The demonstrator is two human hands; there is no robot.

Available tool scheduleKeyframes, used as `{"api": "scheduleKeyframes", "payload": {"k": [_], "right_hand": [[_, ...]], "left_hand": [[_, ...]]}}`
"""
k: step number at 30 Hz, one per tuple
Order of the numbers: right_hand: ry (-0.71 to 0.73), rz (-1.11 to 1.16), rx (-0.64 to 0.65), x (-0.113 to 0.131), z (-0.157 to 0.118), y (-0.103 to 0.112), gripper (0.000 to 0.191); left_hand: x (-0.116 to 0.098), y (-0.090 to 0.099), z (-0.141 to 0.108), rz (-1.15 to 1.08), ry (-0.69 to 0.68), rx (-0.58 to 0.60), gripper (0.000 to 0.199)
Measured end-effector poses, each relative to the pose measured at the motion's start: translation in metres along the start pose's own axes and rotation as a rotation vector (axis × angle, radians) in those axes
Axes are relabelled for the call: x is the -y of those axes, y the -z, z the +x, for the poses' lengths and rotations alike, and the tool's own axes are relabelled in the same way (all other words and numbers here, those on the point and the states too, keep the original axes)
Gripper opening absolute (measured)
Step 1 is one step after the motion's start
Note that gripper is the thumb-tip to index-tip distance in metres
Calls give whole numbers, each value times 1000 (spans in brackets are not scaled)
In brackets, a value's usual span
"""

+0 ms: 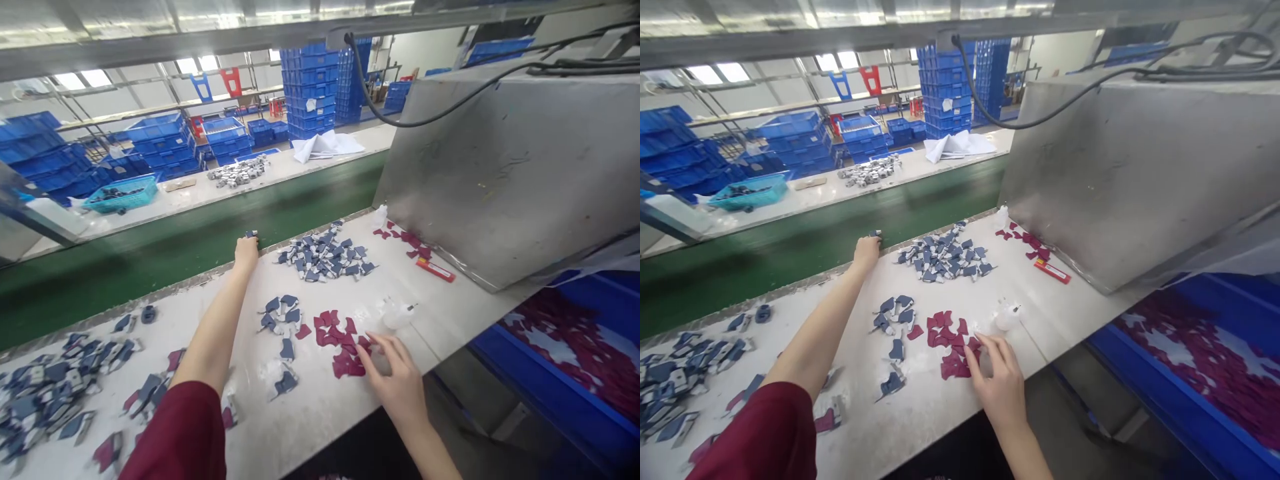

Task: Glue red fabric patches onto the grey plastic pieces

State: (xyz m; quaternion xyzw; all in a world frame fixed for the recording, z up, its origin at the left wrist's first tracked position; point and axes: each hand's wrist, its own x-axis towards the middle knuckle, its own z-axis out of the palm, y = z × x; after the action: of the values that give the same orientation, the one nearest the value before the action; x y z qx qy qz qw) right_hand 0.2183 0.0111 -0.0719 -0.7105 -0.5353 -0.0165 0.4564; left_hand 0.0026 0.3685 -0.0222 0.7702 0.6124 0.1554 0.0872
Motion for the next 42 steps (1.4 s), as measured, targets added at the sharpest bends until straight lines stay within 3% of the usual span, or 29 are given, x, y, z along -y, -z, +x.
{"api": "scheduleKeyframes", "payload": {"k": [4, 8, 12, 15, 19, 25, 29, 32, 34, 38, 42], "right_hand": [[-158, -66, 137, 2, 2, -6, 48], [-231, -129, 138, 8, 13, -22, 52], [-201, -196, 96, 17, 22, -37, 44], [-200, -243, 141, 24, 26, -39, 28], [-169, -350, 252, 30, 31, -33, 19], [-186, -439, 382, 34, 44, -31, 16], [-147, -405, 415, 32, 49, -27, 14], [-183, -264, 366, 31, 44, -20, 19], [-235, -34, 328, 31, 39, -15, 24], [-353, 507, 390, 41, 25, -9, 41], [-421, 734, 471, 60, 12, -5, 42]], "left_hand": [[-7, 2, 1, -25, -22, -53, 35], [-38, 7, -11, -104, -138, -125, 37], [-80, 2, -40, -194, -311, -128, 32], [-98, 2, -69, -230, -411, -114, 33], [-89, 19, -119, -233, -436, -110, 31], [-55, 57, -223, -187, -354, -30, 23], [-39, 55, -287, -192, -251, -7, 30], [-30, 40, -319, -190, -155, -8, 36], [-27, 27, -331, -187, -97, -32, 33], [-32, 12, -337, -239, -26, -96, 15], [-45, 15, -337, -474, 42, -76, 16]]}}
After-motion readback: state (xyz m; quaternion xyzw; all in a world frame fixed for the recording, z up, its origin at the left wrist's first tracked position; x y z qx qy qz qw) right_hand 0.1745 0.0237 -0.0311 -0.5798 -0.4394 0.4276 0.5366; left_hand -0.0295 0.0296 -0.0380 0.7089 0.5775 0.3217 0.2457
